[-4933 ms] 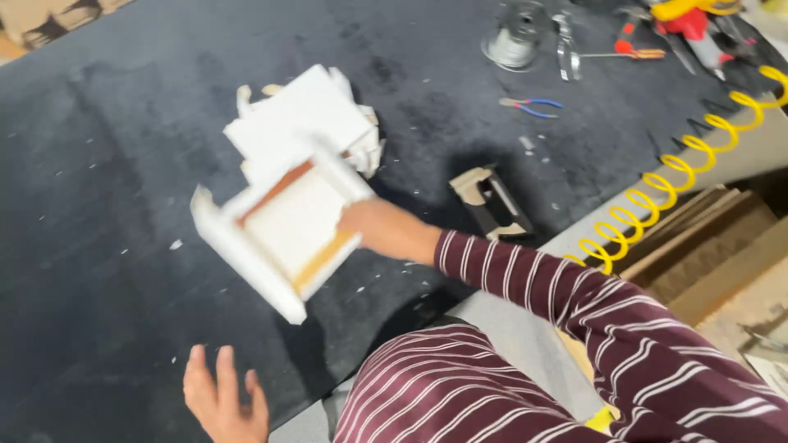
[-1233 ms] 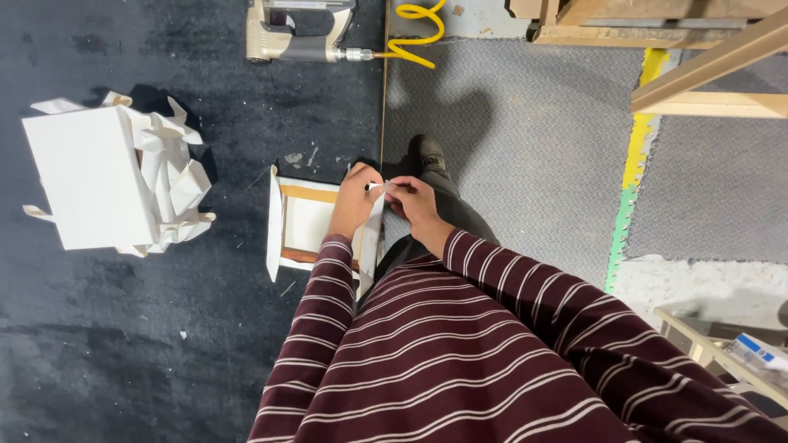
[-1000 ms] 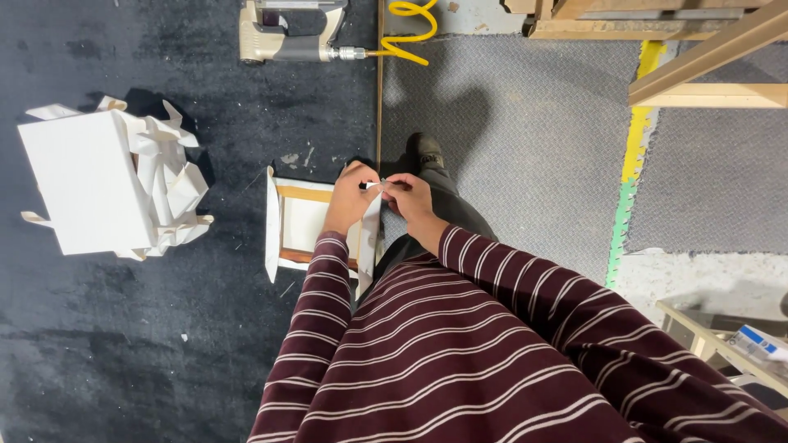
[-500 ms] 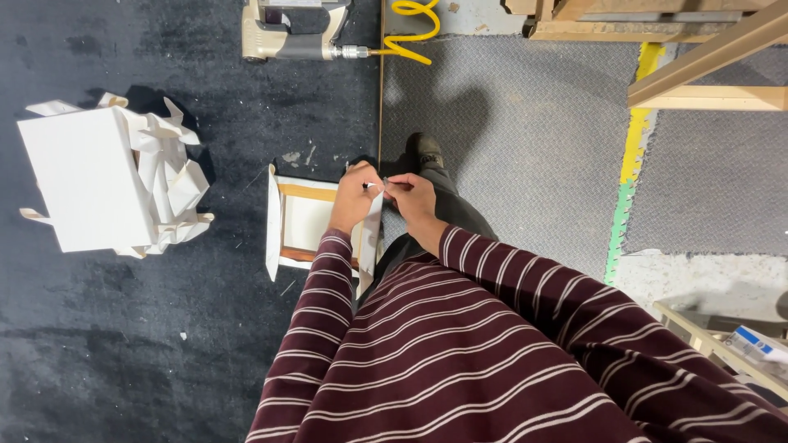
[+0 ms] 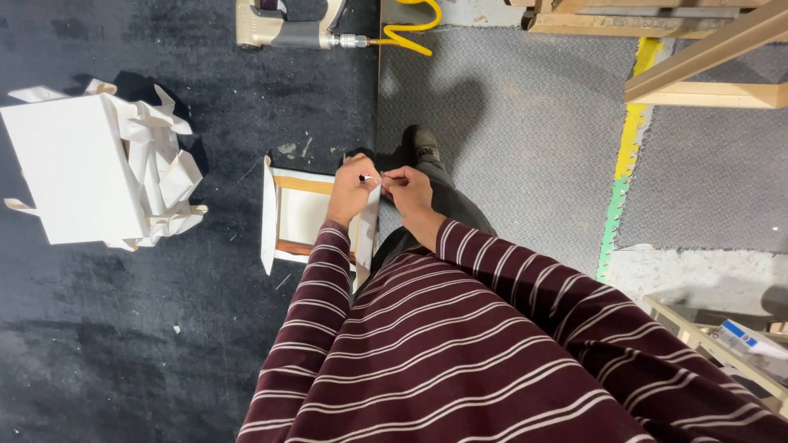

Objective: Stretching canvas over small wooden frames and securing them with a pneumatic stapler.

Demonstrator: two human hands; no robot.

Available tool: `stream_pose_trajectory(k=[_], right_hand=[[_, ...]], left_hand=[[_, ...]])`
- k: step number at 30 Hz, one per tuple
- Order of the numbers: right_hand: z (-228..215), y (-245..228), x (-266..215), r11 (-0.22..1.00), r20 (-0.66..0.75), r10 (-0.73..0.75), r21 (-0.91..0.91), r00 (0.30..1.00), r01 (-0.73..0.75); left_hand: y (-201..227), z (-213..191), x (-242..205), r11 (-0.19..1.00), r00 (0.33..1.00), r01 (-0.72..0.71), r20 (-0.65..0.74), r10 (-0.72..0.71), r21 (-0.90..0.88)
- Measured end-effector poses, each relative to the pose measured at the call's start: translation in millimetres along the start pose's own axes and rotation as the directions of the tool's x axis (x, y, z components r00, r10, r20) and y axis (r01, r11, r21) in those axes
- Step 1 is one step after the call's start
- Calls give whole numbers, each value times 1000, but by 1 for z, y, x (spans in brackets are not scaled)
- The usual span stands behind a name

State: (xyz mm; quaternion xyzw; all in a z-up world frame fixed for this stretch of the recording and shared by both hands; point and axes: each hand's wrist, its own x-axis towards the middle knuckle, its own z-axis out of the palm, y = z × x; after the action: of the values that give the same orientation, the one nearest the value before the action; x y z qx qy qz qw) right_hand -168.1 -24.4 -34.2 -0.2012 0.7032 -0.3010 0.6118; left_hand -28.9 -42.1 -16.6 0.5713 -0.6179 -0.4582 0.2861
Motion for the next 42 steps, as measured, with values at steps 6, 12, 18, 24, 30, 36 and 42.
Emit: stream_pose_trajectory(k=[6, 12, 18, 24, 30, 36, 42], right_hand=[[6, 8, 6, 997, -2, -17, -81, 1000, 16], [7, 10, 9, 999, -4, 13, -37, 1000, -13], [9, 15, 21, 1000, 12, 30, -4, 999, -30], [14, 18, 20, 999, -15, 36, -19, 999, -37], [19, 21, 22, 996, -69, 78, -33, 995, -81], [24, 32, 22, 990, -115, 141, -12, 983, -144], [29, 25, 13, 980, -160, 130, -129, 978, -151]], left_hand=[[-9, 2, -1, 1000, 1000, 16, -3, -16, -23], [-9, 1, 3, 999, 1000, 9, -13, -9, -35], [-9, -2, 6, 999, 1000, 18, -11, -19, -50], [-7, -4, 2, 999, 1000, 28, 4, -28, -26], [-13, 0, 1, 998, 998, 54, 13, -53, -38], [-10, 0, -3, 997, 999, 51, 3, -51, -62], [-3, -5, -7, 997, 997, 70, -14, -71, -34]])
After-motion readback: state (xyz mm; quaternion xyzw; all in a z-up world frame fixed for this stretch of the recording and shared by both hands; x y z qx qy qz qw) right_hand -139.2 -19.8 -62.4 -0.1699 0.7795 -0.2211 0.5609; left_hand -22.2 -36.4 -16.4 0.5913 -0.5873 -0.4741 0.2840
